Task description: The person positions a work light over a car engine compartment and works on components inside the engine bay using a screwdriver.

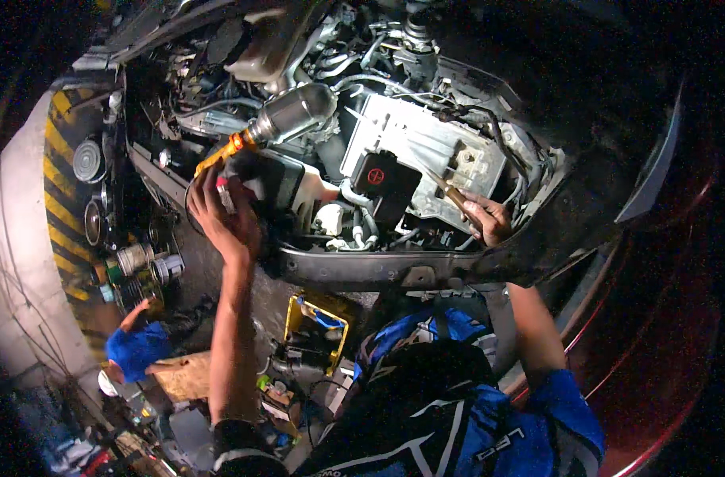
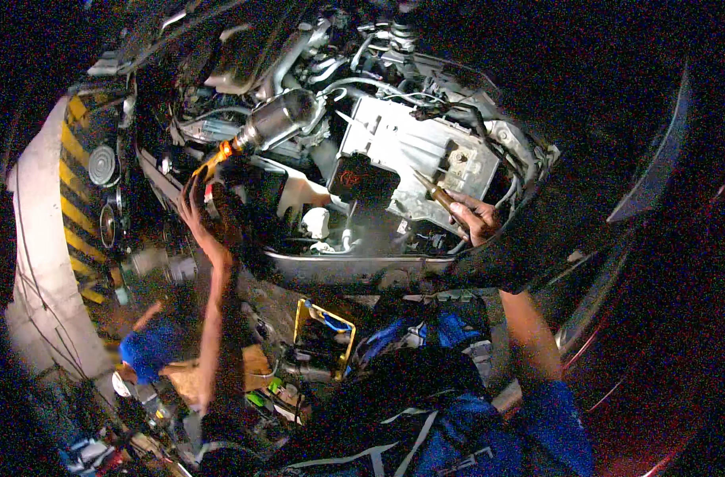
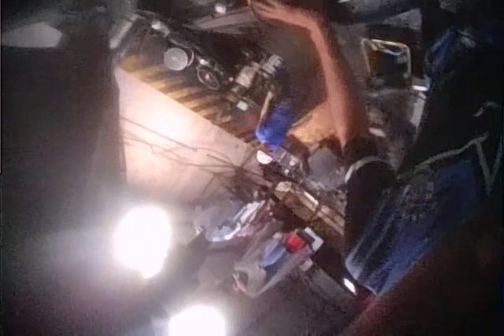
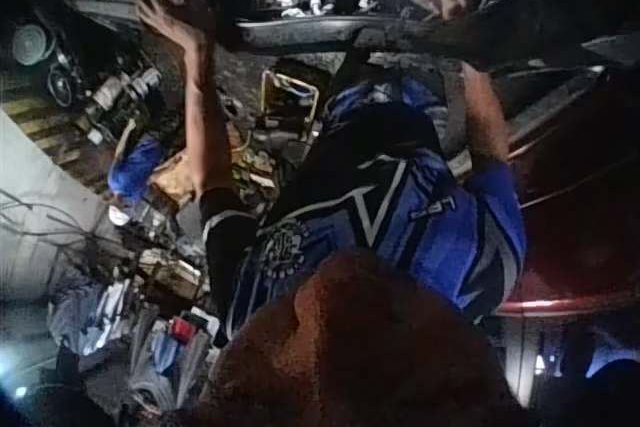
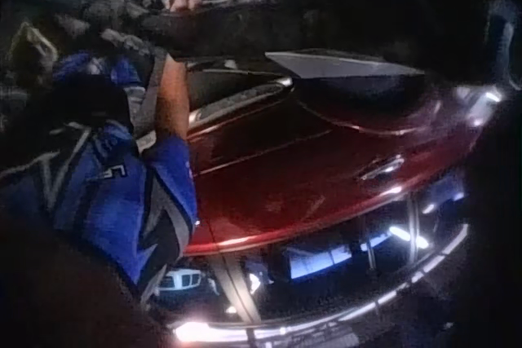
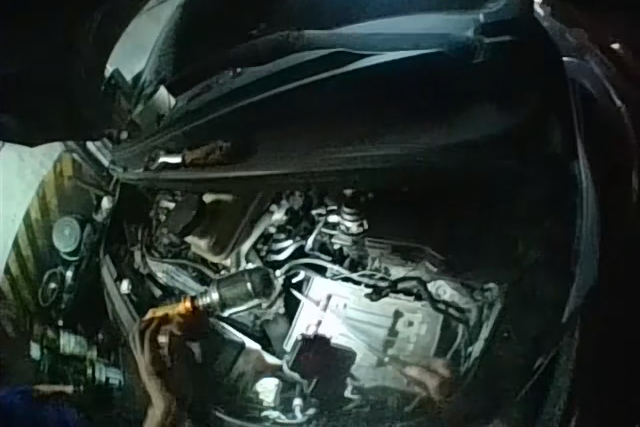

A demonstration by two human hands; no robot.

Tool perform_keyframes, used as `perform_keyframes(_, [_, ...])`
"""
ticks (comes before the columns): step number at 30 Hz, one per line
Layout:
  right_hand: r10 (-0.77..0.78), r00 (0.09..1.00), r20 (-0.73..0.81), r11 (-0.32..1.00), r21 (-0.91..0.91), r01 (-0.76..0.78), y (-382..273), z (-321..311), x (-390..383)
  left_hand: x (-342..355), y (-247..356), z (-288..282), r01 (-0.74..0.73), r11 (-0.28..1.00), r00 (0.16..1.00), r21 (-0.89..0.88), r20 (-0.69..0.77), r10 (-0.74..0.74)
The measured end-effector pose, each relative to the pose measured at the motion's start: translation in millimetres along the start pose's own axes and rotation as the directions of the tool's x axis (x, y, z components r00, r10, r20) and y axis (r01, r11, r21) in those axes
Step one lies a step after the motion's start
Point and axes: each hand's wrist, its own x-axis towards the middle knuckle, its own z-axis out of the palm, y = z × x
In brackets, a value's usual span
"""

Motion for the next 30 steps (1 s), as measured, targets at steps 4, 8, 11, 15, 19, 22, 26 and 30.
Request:
perform_keyframes(4, [0.036, 0.999, 0.008, 0.999, -0.018, -0.036, -11, -1, -6, 0, 89, 22, 0.599, 0.625, 0.778, -0.501, 0.548, -0.307])
perform_keyframes(8, [0.012, 1.0, 0.02, 0.999, -0.042, -0.011, -3, 0, -3, -15, 35, 115, 0.962, 0.091, 0.272, -0.256, 0.912, -0.307])
perform_keyframes(11, [0.004, 0.999, 0.04, 0.998, -0.07, -0.001, -11, 8, -2, -35, -18, 162, 0.964, 0.132, 0.255, -0.229, 0.94, -0.227])
perform_keyframes(15, [0.086, 0.996, -0.036, 0.995, 0.057, -0.084, -9, -8, -10, -61, -2, 216, 0.896, 0.121, 0.438, -0.427, 0.895, -0.087])
perform_keyframes(19, [0.108, 0.993, 0.043, 0.994, 0.018, -0.109, -16, 7, 0, -49, -67, 259, 0.331, 0.934, 0.687, -0.132, 0.712, -0.143])
perform_keyframes(22, [0.073, 0.997, 0.014, 0.997, 0.01, -0.073, -11, 5, -2, -51, -44, 276, -0.102, 0.982, 0.816, 0.158, 0.579, -0.009])
perform_keyframes(26, [0.124, 0.991, 0.054, 0.991, 0.045, -0.127, -11, -8, -4, -30, 22, 254, 0.7, 0.686, 0.687, -0.202, 0.453, -0.568])
perform_keyframes(30, [0.094, 0.99, 0.101, 0.993, 0.061, -0.101, -14, 3, 7, -34, 4, 244, 0.696, 0.711, 0.708, -0.1, 0.264, -0.655])
